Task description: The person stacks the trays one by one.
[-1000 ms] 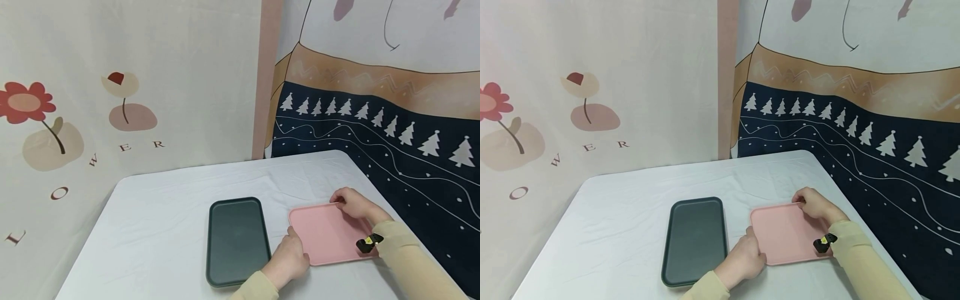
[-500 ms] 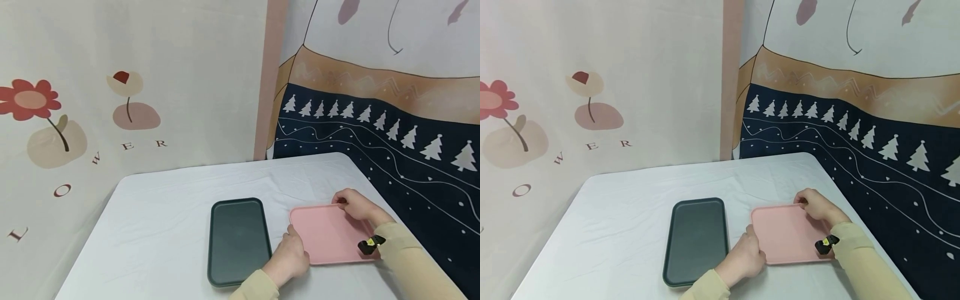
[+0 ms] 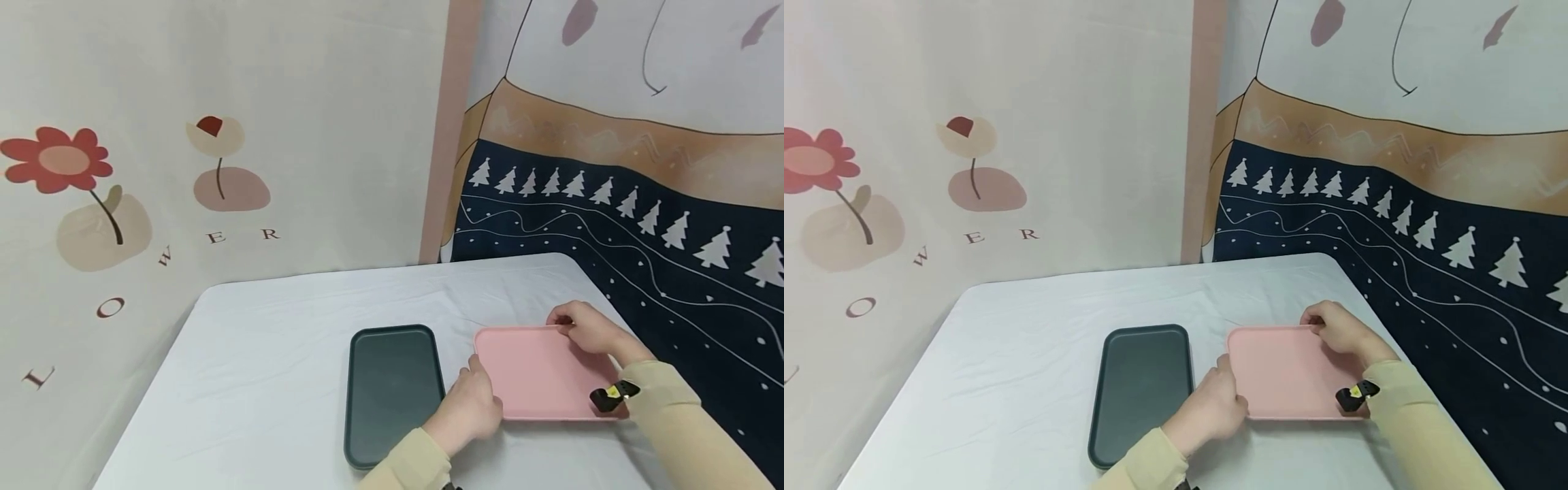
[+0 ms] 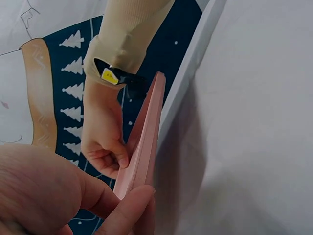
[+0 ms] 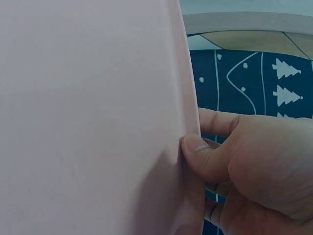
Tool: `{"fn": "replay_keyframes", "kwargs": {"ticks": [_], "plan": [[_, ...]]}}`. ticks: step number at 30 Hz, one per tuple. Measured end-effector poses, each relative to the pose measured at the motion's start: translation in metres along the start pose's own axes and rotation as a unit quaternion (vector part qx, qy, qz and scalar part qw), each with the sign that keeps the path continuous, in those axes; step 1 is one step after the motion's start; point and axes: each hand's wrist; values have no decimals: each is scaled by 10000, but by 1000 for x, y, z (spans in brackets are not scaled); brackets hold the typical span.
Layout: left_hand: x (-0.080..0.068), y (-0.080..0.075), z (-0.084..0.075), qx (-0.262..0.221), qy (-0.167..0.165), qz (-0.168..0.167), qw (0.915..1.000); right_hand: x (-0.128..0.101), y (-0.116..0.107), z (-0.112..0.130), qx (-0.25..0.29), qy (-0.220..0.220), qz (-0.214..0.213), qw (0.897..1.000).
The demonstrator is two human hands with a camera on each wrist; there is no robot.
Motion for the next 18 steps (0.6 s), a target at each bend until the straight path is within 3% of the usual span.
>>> {"fn": "replay_keyframes", "kwargs": {"ticks": [10,18], "plan": [[-2,-27,13,-61,400,-158,9991,1,-7,13,7,67,-47,10000],[2,-53,24,-97,429,-324,9985,2,-11,27,45,37,-1,10000]]}}
Point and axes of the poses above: each hand's wrist, its own x-axis towards the middle knuckle, its own y-axis out of the palm, z = x × y, and after that the axes turned 10 degrees about z, right-handed
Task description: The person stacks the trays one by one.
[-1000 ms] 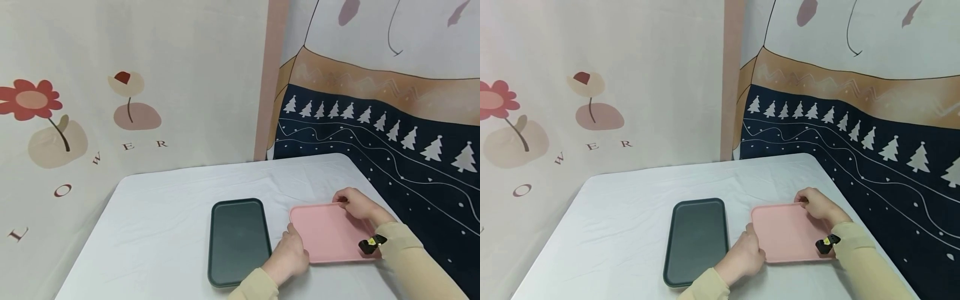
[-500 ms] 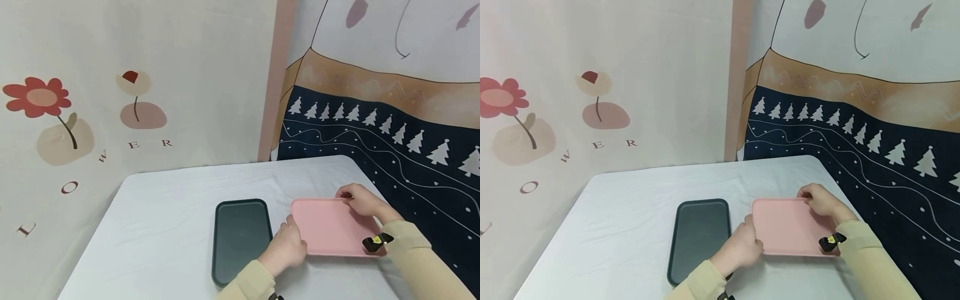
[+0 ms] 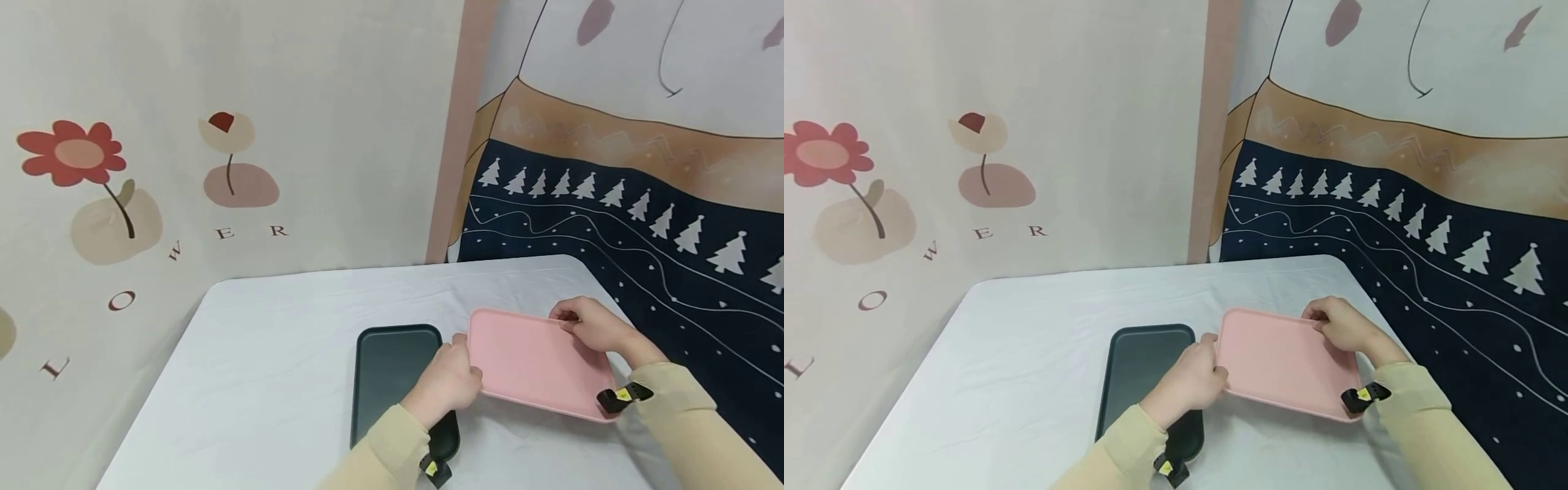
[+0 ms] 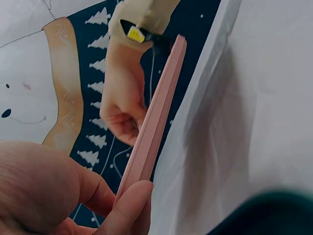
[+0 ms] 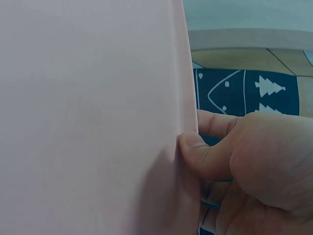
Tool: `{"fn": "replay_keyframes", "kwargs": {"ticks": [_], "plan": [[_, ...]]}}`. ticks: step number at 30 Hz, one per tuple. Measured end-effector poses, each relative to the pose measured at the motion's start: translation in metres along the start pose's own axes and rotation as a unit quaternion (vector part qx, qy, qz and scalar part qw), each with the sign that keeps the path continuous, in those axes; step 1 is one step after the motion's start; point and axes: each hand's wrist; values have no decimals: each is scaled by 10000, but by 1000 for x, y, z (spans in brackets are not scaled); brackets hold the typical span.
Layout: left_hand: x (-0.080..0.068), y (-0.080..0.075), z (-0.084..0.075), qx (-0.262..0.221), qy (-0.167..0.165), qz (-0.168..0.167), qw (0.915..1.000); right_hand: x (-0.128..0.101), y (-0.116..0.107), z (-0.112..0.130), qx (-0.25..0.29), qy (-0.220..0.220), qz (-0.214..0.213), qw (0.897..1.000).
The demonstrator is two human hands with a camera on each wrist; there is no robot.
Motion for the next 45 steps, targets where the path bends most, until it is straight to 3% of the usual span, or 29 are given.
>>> {"fn": "replay_keyframes", "kwargs": {"ticks": [12,34,45], "plan": [[3,-32,19,35,-156,-343,9993,-1,4,18,271,-126,98,9995],[3,-82,50,1089,-446,-851,9894,10,20,70,252,-186,78,9995],[-3,-99,64,991,-542,-1097,9875,12,31,92,524,-294,-2,9982]]}}
Point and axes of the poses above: each hand's wrist, its own x-axis towards the middle knuckle, its own y-axis out of the palm, z = x × y, and after that the axes turned 10 degrees about z, right-handed
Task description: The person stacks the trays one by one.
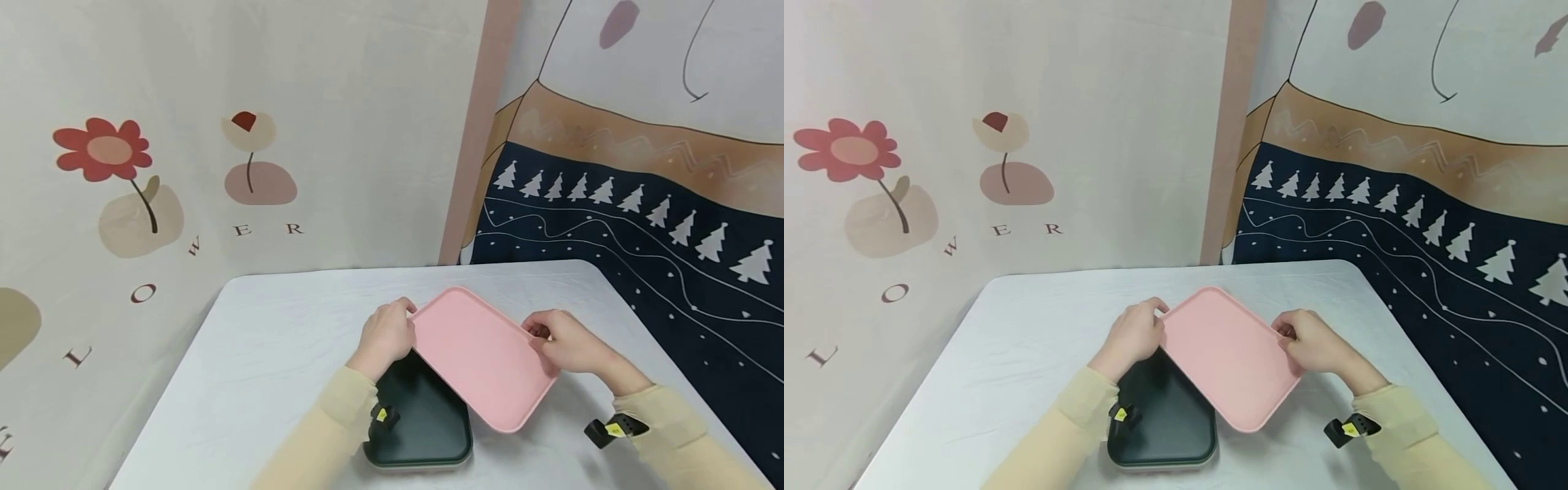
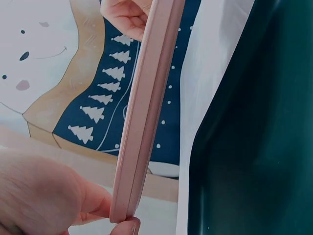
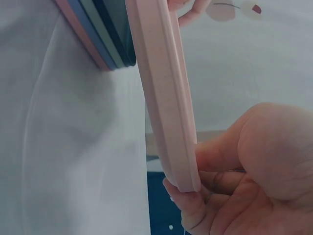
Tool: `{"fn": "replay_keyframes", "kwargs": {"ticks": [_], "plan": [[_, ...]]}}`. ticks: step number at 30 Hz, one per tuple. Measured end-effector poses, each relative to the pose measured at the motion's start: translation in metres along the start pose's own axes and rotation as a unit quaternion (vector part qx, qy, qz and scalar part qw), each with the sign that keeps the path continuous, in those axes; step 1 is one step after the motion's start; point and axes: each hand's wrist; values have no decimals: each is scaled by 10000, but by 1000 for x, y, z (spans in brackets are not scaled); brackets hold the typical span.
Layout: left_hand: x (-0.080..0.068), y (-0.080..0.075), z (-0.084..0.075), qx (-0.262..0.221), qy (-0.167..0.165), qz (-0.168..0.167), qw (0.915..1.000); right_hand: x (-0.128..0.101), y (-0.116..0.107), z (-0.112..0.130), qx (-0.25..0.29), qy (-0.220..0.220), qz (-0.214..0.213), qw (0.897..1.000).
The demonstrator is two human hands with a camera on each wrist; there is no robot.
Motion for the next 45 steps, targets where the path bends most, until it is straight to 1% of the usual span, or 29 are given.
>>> {"fn": "replay_keyframes", "kwargs": {"ticks": [5,10,13,16,19,22,24,26,28,31,34,38,40,45], "plan": [[-3,-5,7,-229,-59,-146,9996,4,5,4,125,46,-143,9998],[-6,-6,16,-578,-108,-195,9981,7,13,10,323,139,-273,9990],[-9,-4,20,-896,-146,-179,9957,9,18,14,426,155,-361,9983],[-14,-3,22,-1375,-149,-93,9903,10,22,18,523,213,-476,9973],[-20,-1,22,-2017,-193,44,9792,13,26,20,562,285,-622,9961],[-27,3,22,-2789,-209,192,9599,16,30,23,612,369,-755,9946],[-31,6,20,-3177,-223,292,9475,17,32,26,641,437,-811,9937],[-35,8,19,-3462,-175,418,9371,19,34,28,663,469,-867,9929],[-40,10,17,-3580,-79,486,9324,20,36,31,703,492,-911,9921],[-44,11,16,-3600,99,499,9316,22,38,35,775,491,-937,9914],[-46,10,17,-3587,206,416,9323,24,41,39,852,478,-910,9910],[-48,8,21,-3558,251,321,9337,24,44,46,929,411,-855,9911],[-48,6,23,-3549,285,321,9339,23,45,49,946,391,-849,9911],[-48,2,29,-3443,323,349,9377,22,49,55,1065,473,-815,9898]]}}
Point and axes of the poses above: each hand's wrist, its own x-axis towards the middle knuckle, its own y-axis out of the palm, z = x × y, and after that the axes turned 10 degrees about z, right-handed
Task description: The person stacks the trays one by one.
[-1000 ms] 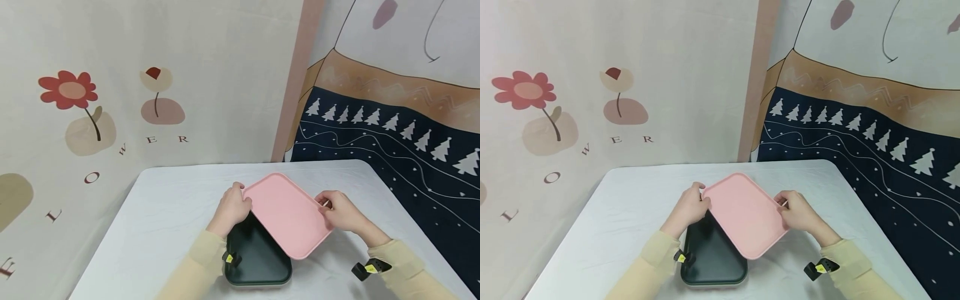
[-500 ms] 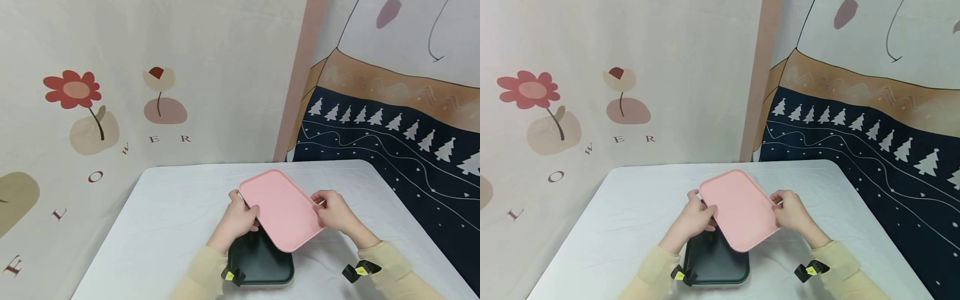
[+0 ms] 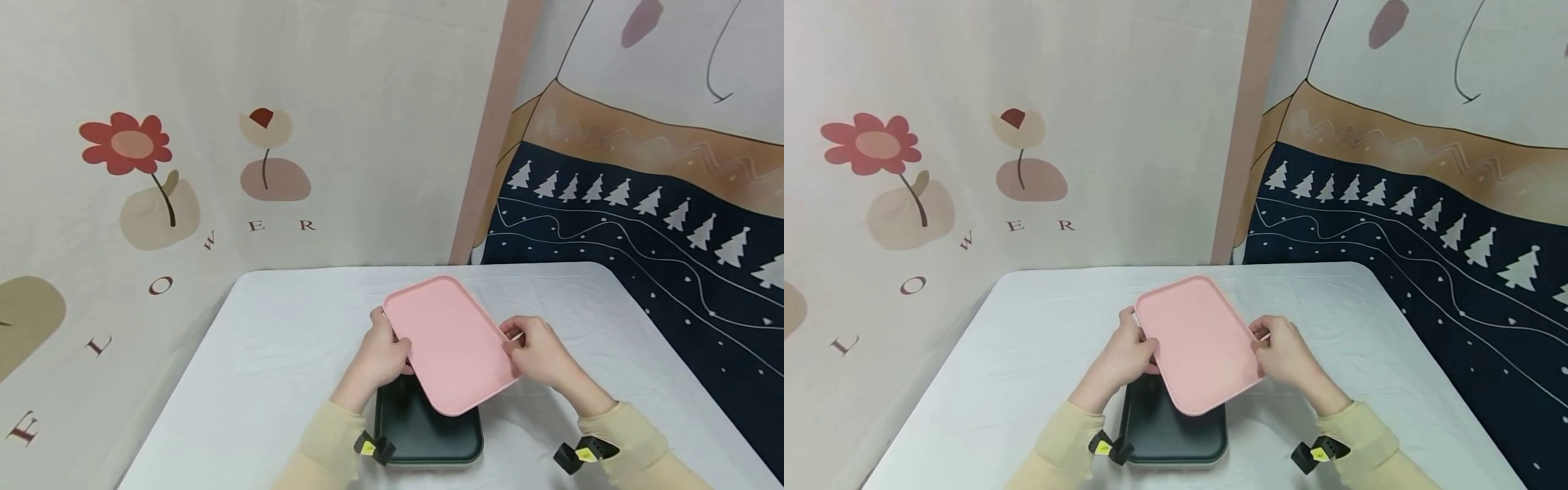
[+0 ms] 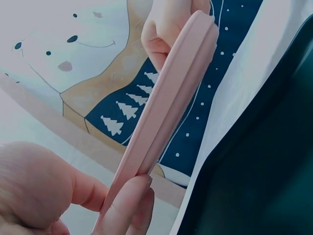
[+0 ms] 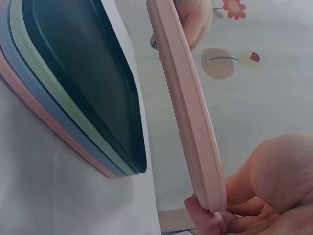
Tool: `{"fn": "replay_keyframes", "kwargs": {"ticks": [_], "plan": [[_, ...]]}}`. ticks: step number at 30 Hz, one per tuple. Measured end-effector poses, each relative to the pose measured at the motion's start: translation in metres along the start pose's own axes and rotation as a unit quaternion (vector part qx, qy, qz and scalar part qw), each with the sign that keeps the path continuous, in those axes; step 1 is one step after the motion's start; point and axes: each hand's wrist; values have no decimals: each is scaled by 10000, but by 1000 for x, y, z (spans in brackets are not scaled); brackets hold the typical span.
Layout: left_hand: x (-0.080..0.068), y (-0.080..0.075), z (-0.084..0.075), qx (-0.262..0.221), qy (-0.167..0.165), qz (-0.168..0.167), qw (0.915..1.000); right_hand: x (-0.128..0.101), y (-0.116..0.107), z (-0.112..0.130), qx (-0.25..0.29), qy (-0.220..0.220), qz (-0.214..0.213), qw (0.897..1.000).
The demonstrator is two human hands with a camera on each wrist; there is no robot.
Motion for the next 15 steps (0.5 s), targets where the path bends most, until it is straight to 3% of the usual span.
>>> {"fn": "replay_keyframes", "kwargs": {"ticks": [6,15], "plan": [[1,-8,3,222,89,57,9997,-4,8,-1,236,-114,133,9996],[3,-22,9,305,-231,68,9992,-10,22,4,553,-252,563,9966]]}}
Point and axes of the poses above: each hand's wrist, its own x-axis towards the middle knuckle, its own y-axis out of the palm, z = x × y, and after that the axes turned 10 degrees about z, right-handed
